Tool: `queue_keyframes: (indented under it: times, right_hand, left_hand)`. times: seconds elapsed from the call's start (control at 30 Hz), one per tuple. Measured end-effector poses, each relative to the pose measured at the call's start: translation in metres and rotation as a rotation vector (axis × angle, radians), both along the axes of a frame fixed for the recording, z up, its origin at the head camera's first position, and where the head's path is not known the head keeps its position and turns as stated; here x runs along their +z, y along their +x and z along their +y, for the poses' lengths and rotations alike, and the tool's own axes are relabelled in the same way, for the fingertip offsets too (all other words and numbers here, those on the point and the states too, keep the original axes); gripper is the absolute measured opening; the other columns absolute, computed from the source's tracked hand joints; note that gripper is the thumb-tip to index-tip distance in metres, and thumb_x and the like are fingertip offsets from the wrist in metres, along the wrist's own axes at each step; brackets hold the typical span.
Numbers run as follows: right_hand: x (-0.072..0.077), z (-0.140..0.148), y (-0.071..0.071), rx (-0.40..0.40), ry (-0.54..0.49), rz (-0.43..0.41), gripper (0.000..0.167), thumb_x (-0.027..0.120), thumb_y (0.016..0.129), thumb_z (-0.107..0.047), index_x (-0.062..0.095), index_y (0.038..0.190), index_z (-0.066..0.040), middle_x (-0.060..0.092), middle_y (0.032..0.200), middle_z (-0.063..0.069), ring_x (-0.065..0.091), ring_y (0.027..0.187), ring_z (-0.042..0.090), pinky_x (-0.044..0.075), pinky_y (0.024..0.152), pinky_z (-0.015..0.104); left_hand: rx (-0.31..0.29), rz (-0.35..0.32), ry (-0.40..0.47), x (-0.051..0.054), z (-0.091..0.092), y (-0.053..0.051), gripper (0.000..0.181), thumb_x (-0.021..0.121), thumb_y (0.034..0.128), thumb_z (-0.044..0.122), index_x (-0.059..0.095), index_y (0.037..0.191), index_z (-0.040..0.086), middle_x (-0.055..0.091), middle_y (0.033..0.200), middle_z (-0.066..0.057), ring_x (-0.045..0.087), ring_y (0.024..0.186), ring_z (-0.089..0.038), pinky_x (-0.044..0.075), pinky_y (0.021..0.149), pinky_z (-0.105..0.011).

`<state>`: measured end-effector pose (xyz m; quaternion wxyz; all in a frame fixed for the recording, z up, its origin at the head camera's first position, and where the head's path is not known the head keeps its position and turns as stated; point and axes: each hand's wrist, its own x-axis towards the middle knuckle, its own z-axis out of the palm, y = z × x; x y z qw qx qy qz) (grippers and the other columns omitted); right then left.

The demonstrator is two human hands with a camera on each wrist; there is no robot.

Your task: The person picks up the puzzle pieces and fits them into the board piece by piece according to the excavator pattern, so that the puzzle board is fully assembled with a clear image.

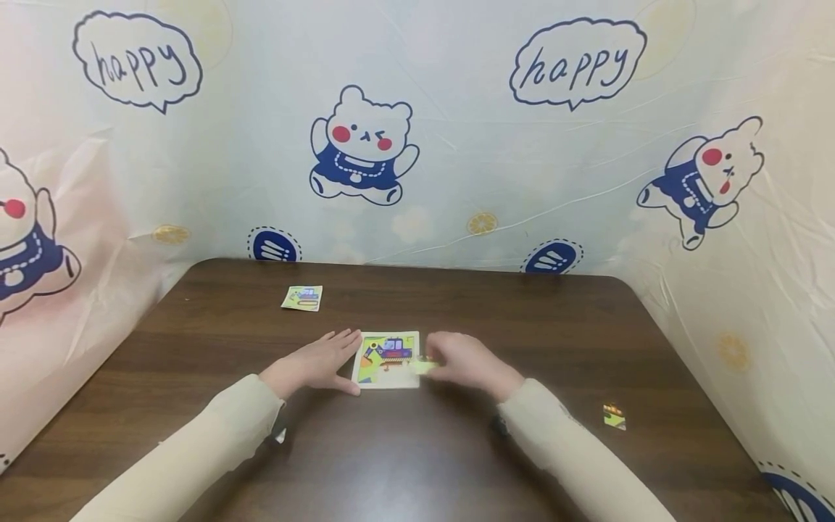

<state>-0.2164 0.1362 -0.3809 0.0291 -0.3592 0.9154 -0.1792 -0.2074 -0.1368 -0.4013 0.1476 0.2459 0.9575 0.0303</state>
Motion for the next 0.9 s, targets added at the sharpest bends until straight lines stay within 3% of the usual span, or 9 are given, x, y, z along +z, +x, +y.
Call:
queue_keyframes:
  times: [0.37, 0.63, 0.9]
  right_hand:
    - [-0.011, -0.042, -0.005, 0.055, 0.073, 0.058, 0.022, 0.075, 0.077, -0.027, 0.058, 0.082, -0.013, 0.053, 0.073, -0.005, 0.046, 0.063, 0.009, 0.04, 0.055, 0.023]
    - [-0.022, -0.059, -0.008, 0.05, 0.105, -0.027, 0.022, 0.075, 0.077, -0.026, 0.059, 0.084, -0.014, 0.05, 0.071, -0.008, 0.046, 0.063, 0.009, 0.039, 0.054, 0.021]
    - [-0.024, -0.062, -0.01, 0.055, 0.105, -0.04, 0.024, 0.077, 0.075, -0.028, 0.06, 0.084, -0.014, 0.051, 0.073, -0.01, 0.047, 0.065, 0.008, 0.041, 0.056, 0.021]
  left_hand:
    - [-0.001, 0.004, -0.008, -0.001, 0.0, -0.001, 0.097, 0.062, 0.0762, 0.059, 0.027, 0.142, -0.003, 0.023, 0.148, -0.016, 0.018, 0.136, -0.03, 0.014, 0.109, -0.043]
    - [-0.001, 0.001, 0.01, -0.002, 0.0, -0.001, 0.098, 0.063, 0.0751, 0.059, 0.029, 0.141, -0.004, 0.024, 0.148, -0.017, 0.019, 0.135, -0.031, 0.015, 0.109, -0.043]
    - [0.0, 0.003, 0.012, -0.002, -0.001, -0.002, 0.098, 0.064, 0.0747, 0.059, 0.029, 0.142, -0.004, 0.024, 0.148, -0.016, 0.019, 0.136, -0.03, 0.014, 0.109, -0.043]
